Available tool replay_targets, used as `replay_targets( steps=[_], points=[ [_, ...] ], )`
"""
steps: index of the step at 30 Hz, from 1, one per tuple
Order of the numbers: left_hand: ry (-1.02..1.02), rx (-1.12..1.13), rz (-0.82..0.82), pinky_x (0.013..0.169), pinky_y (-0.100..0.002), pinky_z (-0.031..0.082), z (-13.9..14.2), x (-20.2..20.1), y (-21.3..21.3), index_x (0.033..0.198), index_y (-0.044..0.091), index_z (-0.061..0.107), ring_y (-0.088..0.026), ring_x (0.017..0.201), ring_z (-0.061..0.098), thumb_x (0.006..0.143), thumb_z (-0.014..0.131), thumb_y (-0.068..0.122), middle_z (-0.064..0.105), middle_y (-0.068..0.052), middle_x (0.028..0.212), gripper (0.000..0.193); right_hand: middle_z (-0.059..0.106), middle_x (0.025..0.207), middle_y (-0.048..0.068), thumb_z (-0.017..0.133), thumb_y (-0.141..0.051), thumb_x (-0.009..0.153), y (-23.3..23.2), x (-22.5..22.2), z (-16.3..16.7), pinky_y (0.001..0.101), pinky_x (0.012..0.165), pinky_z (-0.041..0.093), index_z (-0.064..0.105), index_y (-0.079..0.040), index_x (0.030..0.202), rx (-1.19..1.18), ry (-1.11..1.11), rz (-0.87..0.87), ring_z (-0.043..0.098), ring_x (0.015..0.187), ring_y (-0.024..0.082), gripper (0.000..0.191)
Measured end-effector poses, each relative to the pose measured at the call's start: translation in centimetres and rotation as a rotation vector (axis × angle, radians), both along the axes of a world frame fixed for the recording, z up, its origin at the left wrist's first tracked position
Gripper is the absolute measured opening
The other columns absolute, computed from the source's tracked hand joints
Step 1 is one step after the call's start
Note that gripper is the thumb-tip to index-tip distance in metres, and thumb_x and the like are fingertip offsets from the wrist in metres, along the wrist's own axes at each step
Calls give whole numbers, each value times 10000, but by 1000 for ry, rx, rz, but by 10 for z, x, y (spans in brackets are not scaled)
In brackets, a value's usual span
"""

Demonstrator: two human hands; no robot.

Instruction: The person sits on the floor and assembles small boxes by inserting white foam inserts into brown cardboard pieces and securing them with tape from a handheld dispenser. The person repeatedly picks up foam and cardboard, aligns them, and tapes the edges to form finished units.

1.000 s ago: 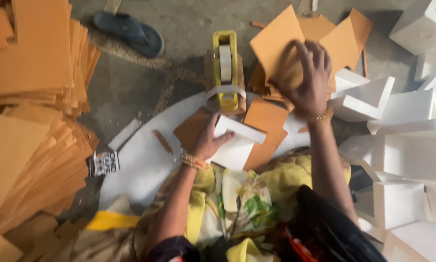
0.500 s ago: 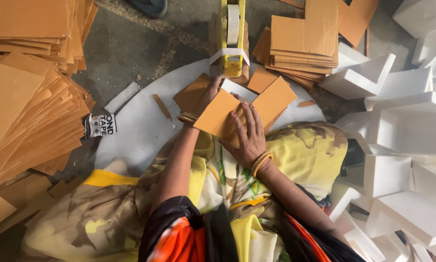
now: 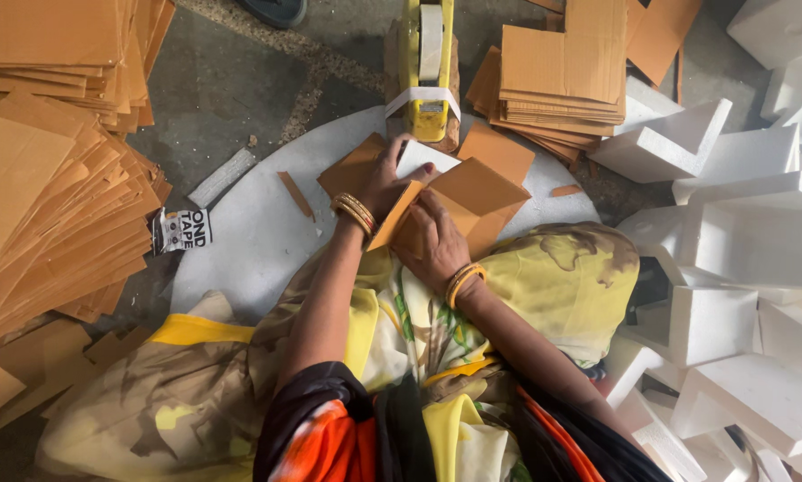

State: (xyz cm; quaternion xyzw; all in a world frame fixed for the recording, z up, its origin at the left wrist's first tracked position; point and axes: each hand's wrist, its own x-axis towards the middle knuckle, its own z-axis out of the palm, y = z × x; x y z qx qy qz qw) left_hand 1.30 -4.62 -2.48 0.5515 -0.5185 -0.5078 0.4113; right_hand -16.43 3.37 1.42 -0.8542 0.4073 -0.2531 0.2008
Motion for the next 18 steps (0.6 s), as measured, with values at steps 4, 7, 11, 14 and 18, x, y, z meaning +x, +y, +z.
replay_targets(
  steps=[4,7,11,14,18],
  points=[
    [51,114,24,903,-400,562,11,3,7,1374,90,491,-285,1067,693,888,665,577,710,-206,1179,709,473,1500,230,854,-360,764,-14,8,-6,491,1178,377,395,-38,1470,92,33,-33,470,1399,405,902],
    [-120,-23,48,968,-403,510,14,-3,10,1466,88,451,-287,1167,613,1011,575,597,634,-220,1288,695,494,1439,261,846,-479,742,-22,8,-6,561,1184,237,401,-8,1447,115,134,-83,447,1376,409,958],
    [72,28,-10,992,-397,528,11,-10,18,1477,56,400,-284,1171,658,901,595,673,658,-205,1257,867,524,1388,262,798,-569,766,-24,2,-3,555,1163,233,406,14,1421,220,235,-95,445,1356,417,961],
    [117,-135,-63,1135,-419,401,8,-12,19,1544,-16,232,-322,1379,464,841,813,523,461,-242,1454,1060,538,1362,254,783,-546,797,-26,0,-3,541,1148,281,412,23,1428,240,255,-47,464,1318,427,927],
    [337,-81,-50,1166,-390,364,6,-16,23,1581,1,192,-285,1412,442,805,825,227,459,-201,1499,1026,572,1309,211,773,-470,779,-32,3,-9,489,1121,356,476,-17,1362,276,280,-48,507,1277,401,795]
  ],
)
